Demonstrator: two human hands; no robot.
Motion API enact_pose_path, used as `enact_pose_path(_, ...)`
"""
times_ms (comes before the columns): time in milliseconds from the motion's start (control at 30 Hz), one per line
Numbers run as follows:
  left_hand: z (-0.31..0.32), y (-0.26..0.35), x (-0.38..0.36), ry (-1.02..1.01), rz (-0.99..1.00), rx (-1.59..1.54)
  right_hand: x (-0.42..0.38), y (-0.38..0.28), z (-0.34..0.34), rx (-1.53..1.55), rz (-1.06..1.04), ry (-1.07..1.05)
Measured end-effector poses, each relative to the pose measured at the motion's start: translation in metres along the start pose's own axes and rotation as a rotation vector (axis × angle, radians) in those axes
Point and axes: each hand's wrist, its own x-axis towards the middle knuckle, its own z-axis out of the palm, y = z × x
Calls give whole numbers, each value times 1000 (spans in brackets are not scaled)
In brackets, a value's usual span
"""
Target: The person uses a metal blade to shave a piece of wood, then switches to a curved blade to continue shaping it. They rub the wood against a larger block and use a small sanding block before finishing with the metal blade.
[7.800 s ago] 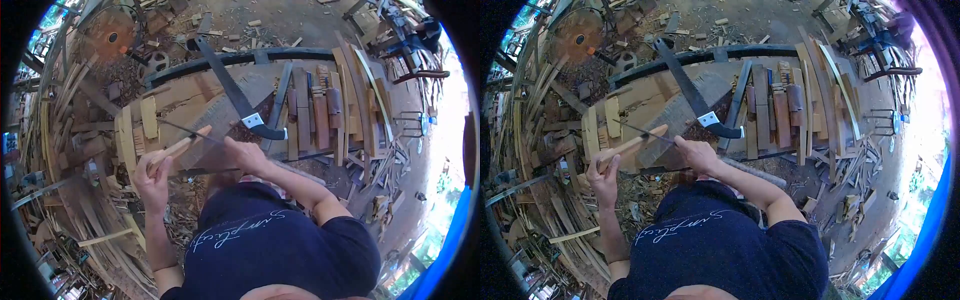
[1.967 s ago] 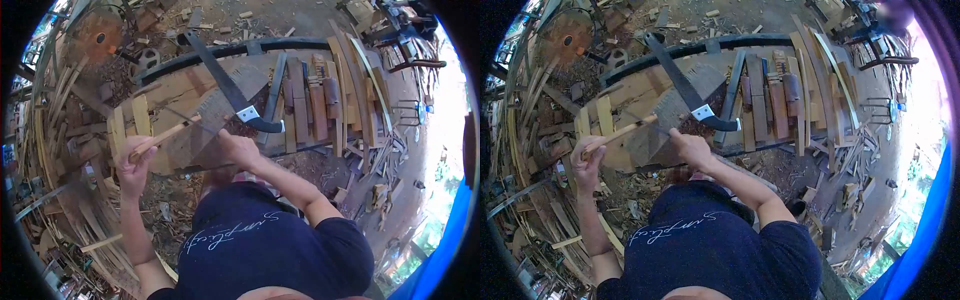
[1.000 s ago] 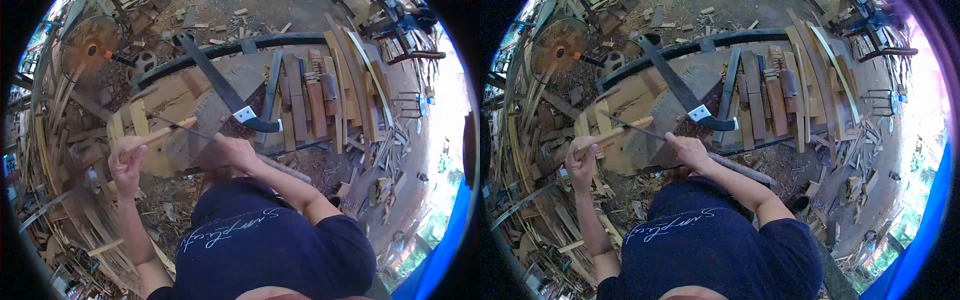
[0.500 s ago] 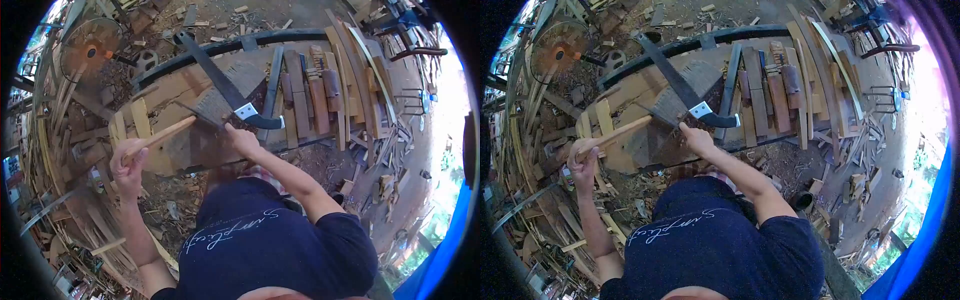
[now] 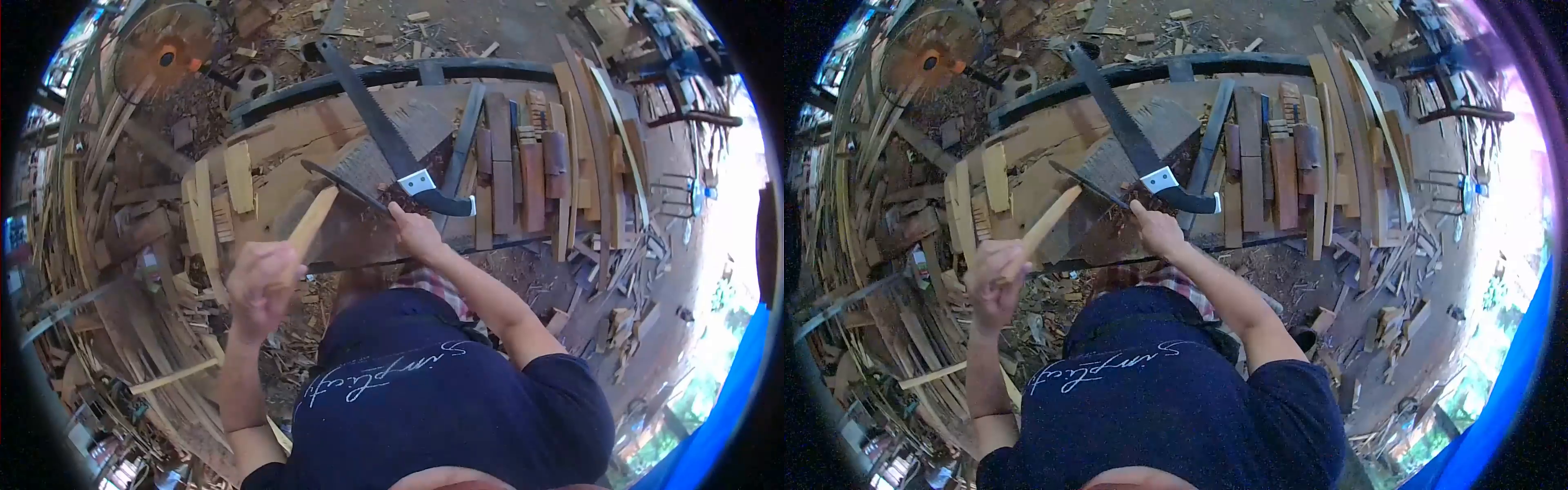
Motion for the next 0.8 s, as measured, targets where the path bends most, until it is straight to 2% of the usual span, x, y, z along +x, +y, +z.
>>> enact_pose_path(67,15,6,-13,-57,129,46,5,-5,-12,16,19,-60)
enact_pose_path(167,41,13,-35,-77,237,85,15,11,-7,195,30,-151)
enact_pose_path(267,64,21,-51,-35,250,107,20,24,0,308,-89,-130)
enact_pose_path(333,72,23,-59,-28,232,112,17,13,-10,288,-86,-113)
enact_pose_path(400,79,24,-66,-17,216,118,20,2,-25,383,85,-301)
enact_pose_path(733,92,25,-80,82,143,109,27,20,-12,351,-27,-293)
enact_pose_path(800,84,23,-73,177,152,90,25,15,-14,373,-9,-299)
